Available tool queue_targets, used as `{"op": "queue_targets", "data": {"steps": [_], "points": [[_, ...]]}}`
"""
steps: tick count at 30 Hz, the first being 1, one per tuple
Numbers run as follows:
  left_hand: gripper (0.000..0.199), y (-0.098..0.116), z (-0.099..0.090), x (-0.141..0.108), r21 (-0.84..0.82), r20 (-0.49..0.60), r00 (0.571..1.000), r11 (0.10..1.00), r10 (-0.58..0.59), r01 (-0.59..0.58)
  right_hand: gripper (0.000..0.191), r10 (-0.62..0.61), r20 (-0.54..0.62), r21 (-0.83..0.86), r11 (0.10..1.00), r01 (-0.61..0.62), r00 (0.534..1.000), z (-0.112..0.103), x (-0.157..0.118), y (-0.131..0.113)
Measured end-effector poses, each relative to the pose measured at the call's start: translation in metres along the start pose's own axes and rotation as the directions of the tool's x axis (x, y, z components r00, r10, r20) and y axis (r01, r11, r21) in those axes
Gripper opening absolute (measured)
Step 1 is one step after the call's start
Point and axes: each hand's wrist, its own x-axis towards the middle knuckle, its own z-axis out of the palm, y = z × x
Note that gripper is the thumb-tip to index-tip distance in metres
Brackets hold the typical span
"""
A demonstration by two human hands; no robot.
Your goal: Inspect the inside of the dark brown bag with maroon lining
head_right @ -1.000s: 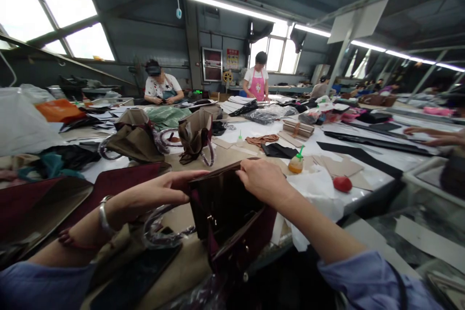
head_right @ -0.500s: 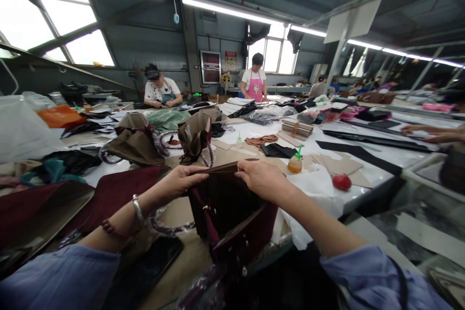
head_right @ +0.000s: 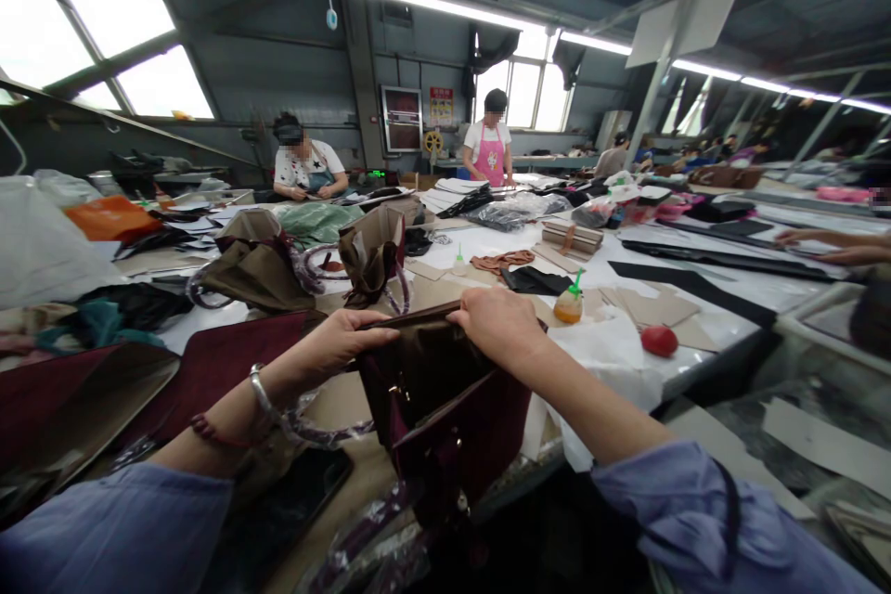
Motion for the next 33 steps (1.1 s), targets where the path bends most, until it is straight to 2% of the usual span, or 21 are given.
{"op": "queue_targets", "data": {"steps": [3, 7, 9, 14, 24, 33], "points": [[0.035, 0.000, 0.000, 0.000, 0.045, 0.023, 1.000, 0.999, 0.009, -0.010, 0.028, -0.005, -0.021, -0.009, 1.000, 0.005, 1.000, 0.001, 0.000, 0.001], [0.040, 0.001, 0.000, -0.001, 0.166, 0.066, 0.989, 0.975, 0.136, -0.145, 0.028, -0.006, -0.024, -0.026, 1.000, 0.005, 1.000, 0.002, 0.000, 0.002], [0.043, 0.000, -0.001, -0.002, 0.177, 0.087, 0.982, 0.967, 0.168, -0.181, 0.028, -0.012, -0.016, -0.031, 0.999, 0.011, 1.000, 0.000, -0.001, 0.002], [0.045, -0.004, -0.006, 0.003, 0.075, 0.059, 0.995, 0.994, 0.075, -0.079, 0.024, -0.098, 0.013, -0.005, 0.995, 0.098, 0.995, -0.004, -0.008, 0.001], [0.042, 0.000, -0.004, 0.002, 0.089, 0.046, 0.992, 0.989, 0.116, -0.119, 0.023, -0.094, -0.011, 0.033, 0.995, 0.094, 0.996, -0.001, -0.007, 0.004], [0.035, -0.003, -0.007, 0.005, 0.213, 0.037, 0.987, 0.964, 0.154, -0.158, 0.026, -0.043, -0.028, -0.003, 0.999, 0.043, 0.999, -0.001, -0.003, 0.000]]}}
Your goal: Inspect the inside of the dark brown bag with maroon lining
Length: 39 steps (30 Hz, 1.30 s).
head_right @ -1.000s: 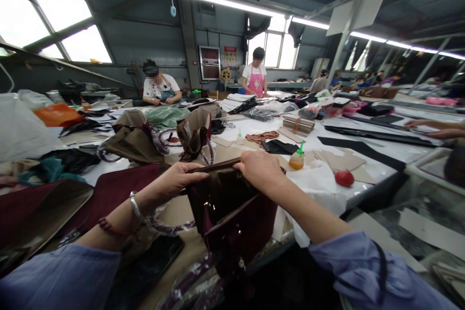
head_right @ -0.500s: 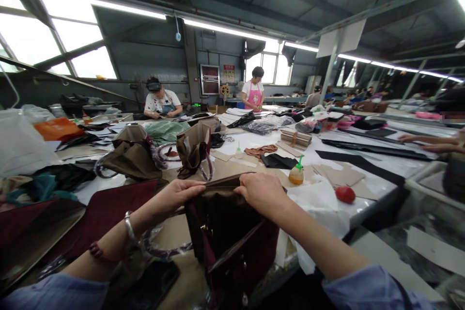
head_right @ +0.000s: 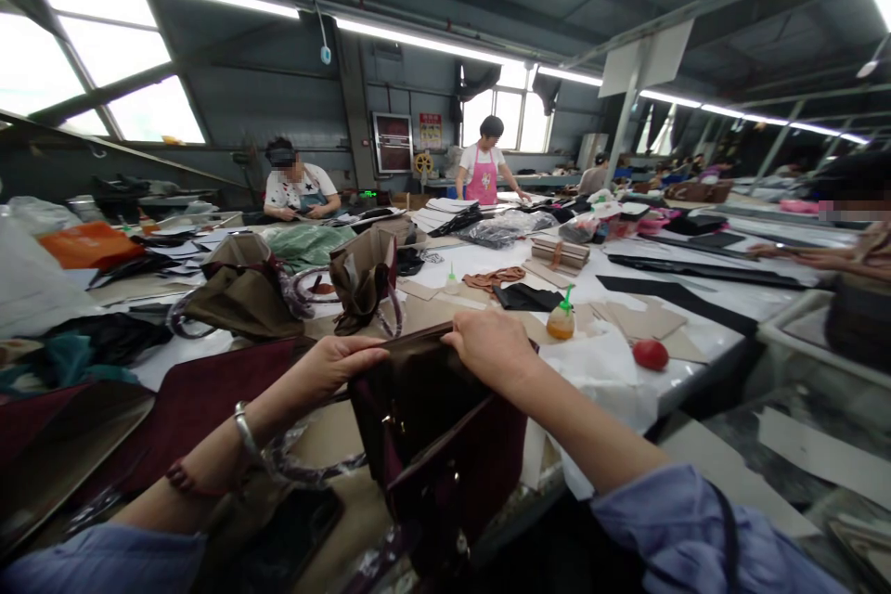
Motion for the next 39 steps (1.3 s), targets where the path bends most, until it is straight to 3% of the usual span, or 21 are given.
{"op": "queue_targets", "data": {"steps": [11, 20, 25, 39], "points": [[0.037, 0.005, 0.002, -0.002, 0.070, -0.053, 0.999, 0.998, 0.011, -0.007, 0.026, 0.024, -0.009, -0.013, 1.000, -0.024, 1.000, 0.000, 0.003, -0.002], [0.043, 0.004, 0.002, 0.000, 0.023, -0.031, 0.999, 1.000, 0.020, -0.019, 0.026, 0.055, 0.003, -0.003, 0.998, -0.055, 0.998, -0.003, 0.005, -0.006], [0.037, 0.004, -0.001, 0.001, 0.043, -0.006, 1.000, 0.999, 0.004, -0.004, 0.026, 0.059, 0.003, 0.005, 0.998, -0.059, 0.998, -0.002, 0.007, -0.007], [0.029, -0.011, -0.017, 0.017, -0.171, 0.030, 0.995, 0.980, -0.097, 0.101, 0.032, 0.100, 0.049, -0.014, 0.995, -0.099, 0.994, 0.007, 0.037, -0.014]]}}
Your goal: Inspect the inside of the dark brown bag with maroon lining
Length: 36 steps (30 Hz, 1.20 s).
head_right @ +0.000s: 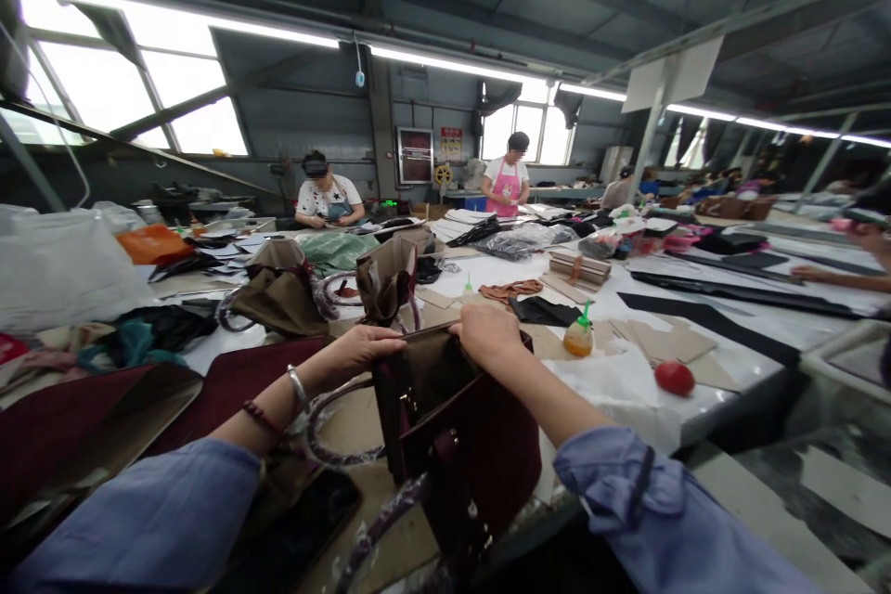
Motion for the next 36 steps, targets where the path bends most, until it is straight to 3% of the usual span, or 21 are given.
{"op": "queue_targets", "data": {"steps": [7, 19, 31, 36], "points": [[0.033, 0.002, -0.002, -0.002, -0.031, 0.051, 0.998, 0.999, -0.025, 0.027, 0.030, -0.020, -0.007, 0.001, 1.000, 0.020, 1.000, 0.005, 0.008, -0.001], [0.028, 0.003, 0.003, -0.002, 0.004, -0.029, 0.999, 1.000, -0.020, 0.020, 0.030, -0.015, -0.017, 0.015, 1.000, 0.016, 1.000, 0.003, 0.007, 0.000], [0.026, 0.001, 0.003, -0.002, 0.012, -0.016, 1.000, 1.000, 0.009, -0.009, 0.037, -0.014, -0.038, 0.076, 0.997, 0.017, 0.999, 0.001, 0.001, 0.005], [0.025, 0.001, 0.003, -0.002, -0.014, -0.006, 1.000, 1.000, -0.001, 0.001, 0.025, -0.051, -0.030, 0.093, 0.994, 0.053, 0.998, 0.000, -0.003, 0.008]]}}
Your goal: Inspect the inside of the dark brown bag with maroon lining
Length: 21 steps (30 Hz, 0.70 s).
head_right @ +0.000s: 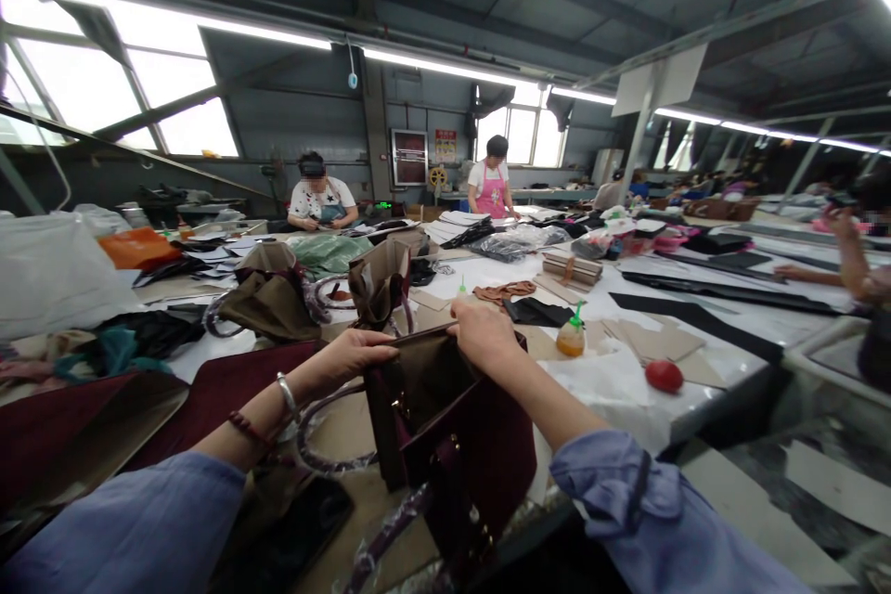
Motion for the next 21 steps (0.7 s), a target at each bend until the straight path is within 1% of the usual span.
{"op": "queue_targets", "data": {"steps": [4, 21], "points": [[0.028, 0.0005, 0.0002, -0.0011, 0.003, -0.004, 1.000, 1.000, -0.004, 0.004, 0.019, -0.012, 0.017, 0.006, 1.000, 0.012, 1.000, -0.0007, -0.0010, 0.0009], [0.031, 0.0079, 0.0073, -0.0056, -0.002, -0.021, 0.999, 0.999, -0.037, 0.037, 0.020, 0.029, 0.030, 0.014, 0.999, -0.030, 0.999, 0.0006, 0.0036, 0.0022]]}}
